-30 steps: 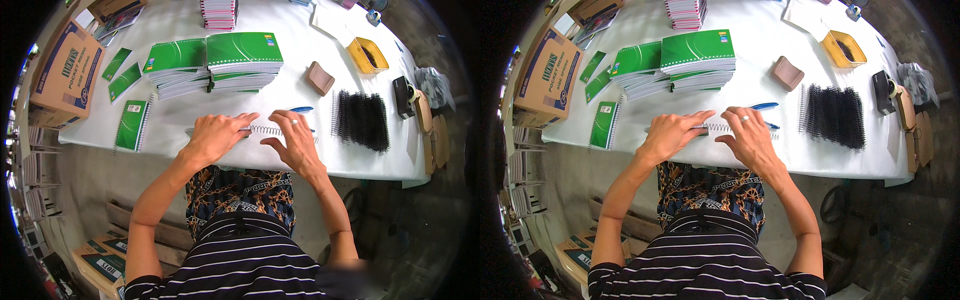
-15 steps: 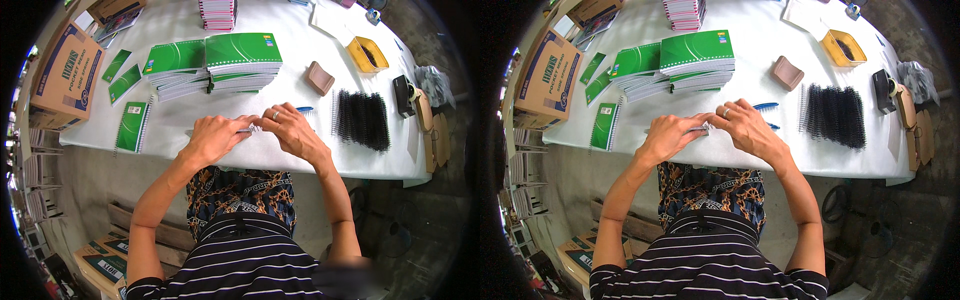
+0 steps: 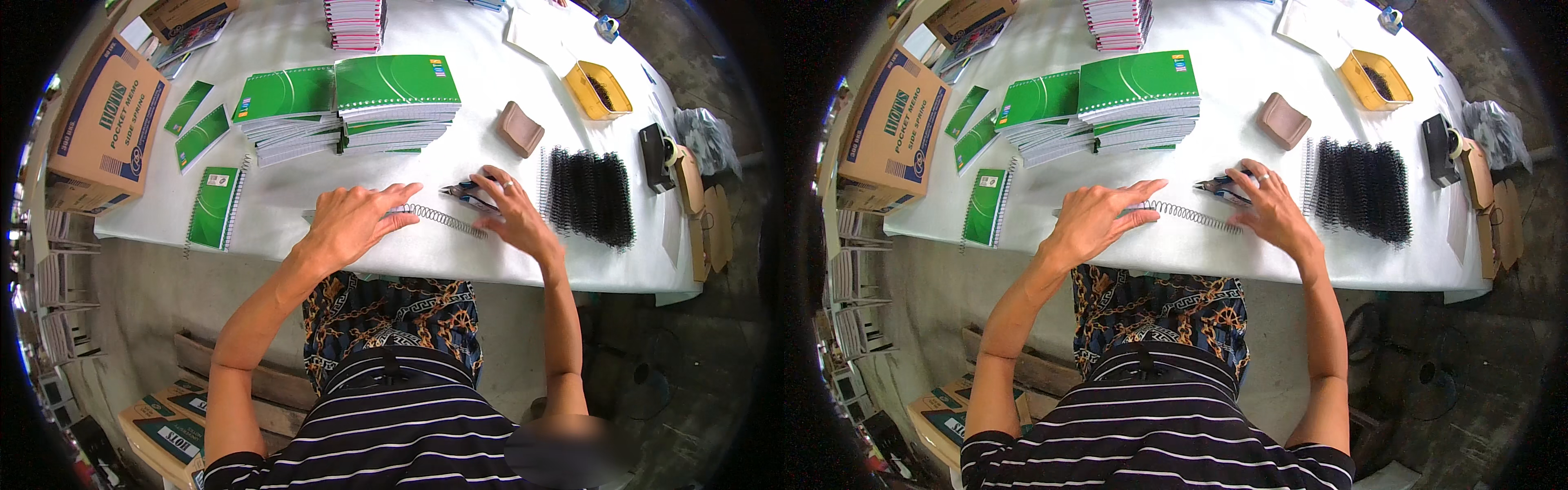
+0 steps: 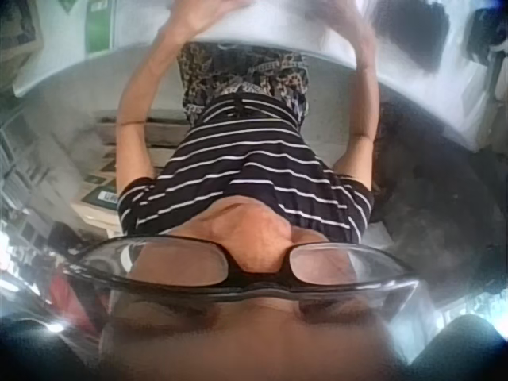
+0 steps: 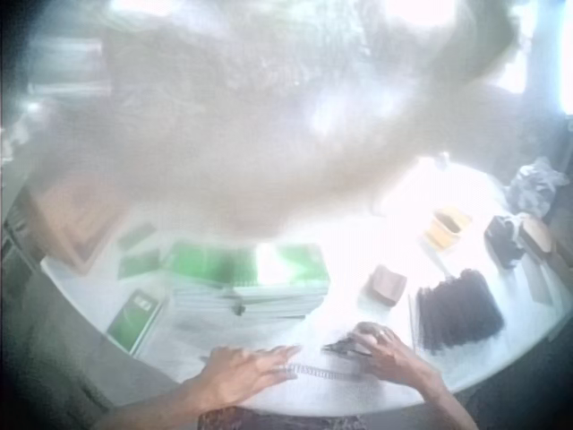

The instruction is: The person manually threads plastic spiral coils through pre-punched holes in green notebooks and trims the ends of the coils using pliers.

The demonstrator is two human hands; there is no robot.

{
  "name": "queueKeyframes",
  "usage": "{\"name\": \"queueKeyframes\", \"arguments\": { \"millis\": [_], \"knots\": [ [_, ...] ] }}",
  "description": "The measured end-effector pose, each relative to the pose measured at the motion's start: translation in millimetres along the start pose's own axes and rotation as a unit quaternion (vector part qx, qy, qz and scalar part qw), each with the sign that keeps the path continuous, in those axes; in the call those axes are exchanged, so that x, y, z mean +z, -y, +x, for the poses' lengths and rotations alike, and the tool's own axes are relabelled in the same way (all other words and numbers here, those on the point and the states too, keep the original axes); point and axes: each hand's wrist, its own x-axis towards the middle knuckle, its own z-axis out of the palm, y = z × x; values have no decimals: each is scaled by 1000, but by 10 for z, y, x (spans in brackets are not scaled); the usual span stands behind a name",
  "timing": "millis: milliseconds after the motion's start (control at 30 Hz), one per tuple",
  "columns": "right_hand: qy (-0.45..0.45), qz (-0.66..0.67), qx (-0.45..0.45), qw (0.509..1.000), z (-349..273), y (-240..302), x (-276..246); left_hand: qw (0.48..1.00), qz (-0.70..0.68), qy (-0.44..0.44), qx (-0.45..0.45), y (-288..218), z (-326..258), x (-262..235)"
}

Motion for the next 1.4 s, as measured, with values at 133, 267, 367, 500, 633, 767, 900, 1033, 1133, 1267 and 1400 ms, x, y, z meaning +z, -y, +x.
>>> {"name": "queueKeyframes", "arguments": {
  "millis": [133, 267, 367, 500, 633, 767, 900, 1033, 1133, 1267, 1400],
  "knots": [
    [-44, -102, 18, 994, -172, -61, 171, 999, -33, -10, -6, -52, 11, -36],
    [-192, -131, 160, 959, -200, 174, -14, 998, -16, -5, -54, -79, 27, -28],
    [-242, -32, 184, 952, -199, 654, -100, 998, -12, 1, -59, -71, 13, -28],
    [-364, -85, 199, 906, -219, 440, -253, 997, -36, -61, -44, -68, -31, 41],
    [-349, -21, 175, 921, -325, 598, -281, 994, -2, 18, -110, -179, 45, -42],
    [-157, -18, 117, 980, -200, 1310, 79, 996, -28, -35, -82, -91, -9, 45],
    [-157, -62, 127, 977, -134, 1339, 219, 995, -35, -40, -84, -161, 2, 42],
    [-152, -96, 128, 975, -107, 1366, 248, 994, -36, -46, -93, -152, -13, 56],
    [-155, -114, 138, 972, -96, 1384, 242, 993, -43, -44, -99, -155, -16, 61],
    [-142, -95, 139, 975, -77, 1394, 239, 993, -44, -40, -100, -169, -17, 54],
    [-139, -82, 123, 979, -47, 1379, 245, 993, -45, -46, -103, -178, -20, 46]
  ]
}}
